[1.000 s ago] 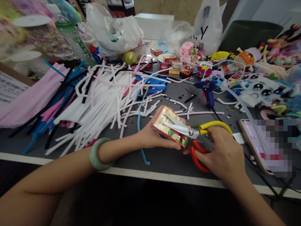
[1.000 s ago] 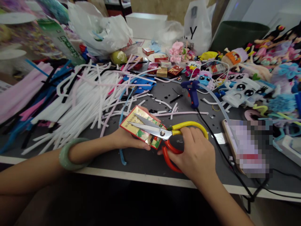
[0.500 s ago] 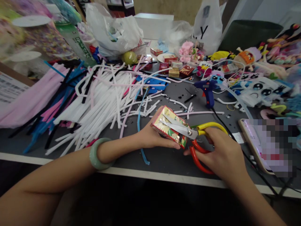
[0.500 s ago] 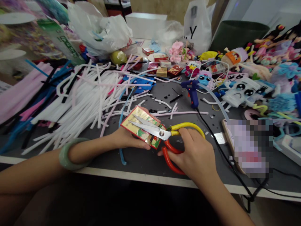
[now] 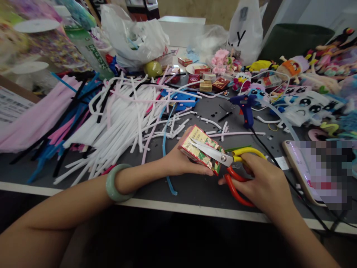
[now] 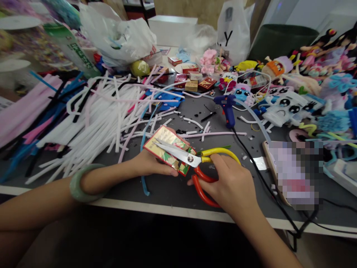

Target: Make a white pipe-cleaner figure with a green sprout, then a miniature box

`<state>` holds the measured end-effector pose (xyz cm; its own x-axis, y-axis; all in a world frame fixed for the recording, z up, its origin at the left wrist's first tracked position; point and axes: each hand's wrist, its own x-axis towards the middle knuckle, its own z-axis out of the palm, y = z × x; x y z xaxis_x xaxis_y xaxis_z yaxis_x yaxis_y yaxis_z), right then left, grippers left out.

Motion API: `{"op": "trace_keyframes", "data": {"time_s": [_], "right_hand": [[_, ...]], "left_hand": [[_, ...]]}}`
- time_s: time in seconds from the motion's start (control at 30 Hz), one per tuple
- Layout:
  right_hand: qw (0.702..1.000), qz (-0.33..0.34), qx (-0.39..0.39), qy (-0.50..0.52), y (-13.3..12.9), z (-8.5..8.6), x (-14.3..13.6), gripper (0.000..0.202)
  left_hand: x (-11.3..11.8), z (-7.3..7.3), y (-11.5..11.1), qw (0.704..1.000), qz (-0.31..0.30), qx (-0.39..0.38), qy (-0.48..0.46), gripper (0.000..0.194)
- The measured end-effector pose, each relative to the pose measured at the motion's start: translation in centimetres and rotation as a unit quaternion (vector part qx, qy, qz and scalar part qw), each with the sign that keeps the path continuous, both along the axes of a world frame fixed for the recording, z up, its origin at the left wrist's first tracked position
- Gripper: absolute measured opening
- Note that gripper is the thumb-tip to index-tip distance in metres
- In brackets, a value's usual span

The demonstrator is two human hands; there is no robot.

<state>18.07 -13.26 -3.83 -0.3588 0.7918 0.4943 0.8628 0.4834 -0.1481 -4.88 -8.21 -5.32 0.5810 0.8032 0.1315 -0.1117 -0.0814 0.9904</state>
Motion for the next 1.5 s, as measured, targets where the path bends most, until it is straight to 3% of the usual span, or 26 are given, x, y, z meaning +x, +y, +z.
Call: {"op": "trace_keyframes", "data": {"time_s": [0.23, 0.4, 0.57, 0.7, 0.8, 0.9, 1.03, 1.3, 1.5], "right_hand": [[1.000, 0.011, -0.012, 0.007, 0.0, -0.2, 0.1, 0.057], [0.999, 0.030, -0.023, 0.032, -0.2, -0.1, -0.2, 0.047], [0.996, 0.074, -0.011, 0.055, -0.6, 0.3, -0.7, 0.033], [0.996, 0.059, -0.008, 0.064, -0.6, 0.5, -0.8, 0.030], [0.991, 0.039, -0.072, 0.101, -0.6, 0.7, -1.0, 0.032], [0.967, 0.018, -0.169, 0.188, -0.6, 0.9, -1.0, 0.036], [0.907, 0.001, -0.261, 0.331, -0.7, 1.2, -0.9, 0.032], [0.809, 0.070, -0.300, 0.501, -1.0, 1.1, -2.5, 0.029], [0.784, 0.063, -0.319, 0.528, -1.4, 0.7, -3.0, 0.030]], "left_hand": [[0.0, -0.3, 0.1, 1.000, 0.006, -0.019, 0.003, 0.060], [0.1, -0.3, -0.3, 1.000, 0.020, 0.006, 0.016, 0.059], [0.7, -0.9, -1.4, 0.995, -0.070, -0.053, -0.051, 0.071], [0.8, -0.7, -1.2, 0.990, -0.117, -0.054, -0.061, 0.054], [0.7, -0.5, -0.8, 0.998, -0.055, -0.002, -0.026, 0.058], [0.7, -0.5, -0.7, 0.998, 0.033, 0.039, -0.022, 0.076], [0.7, -0.8, -0.7, 0.996, 0.049, 0.074, 0.014, 0.090], [0.7, -1.1, -0.7, 0.984, 0.043, 0.153, 0.085, 0.101], [0.8, -0.3, -0.9, 0.970, 0.077, 0.188, 0.134, 0.089]]}}
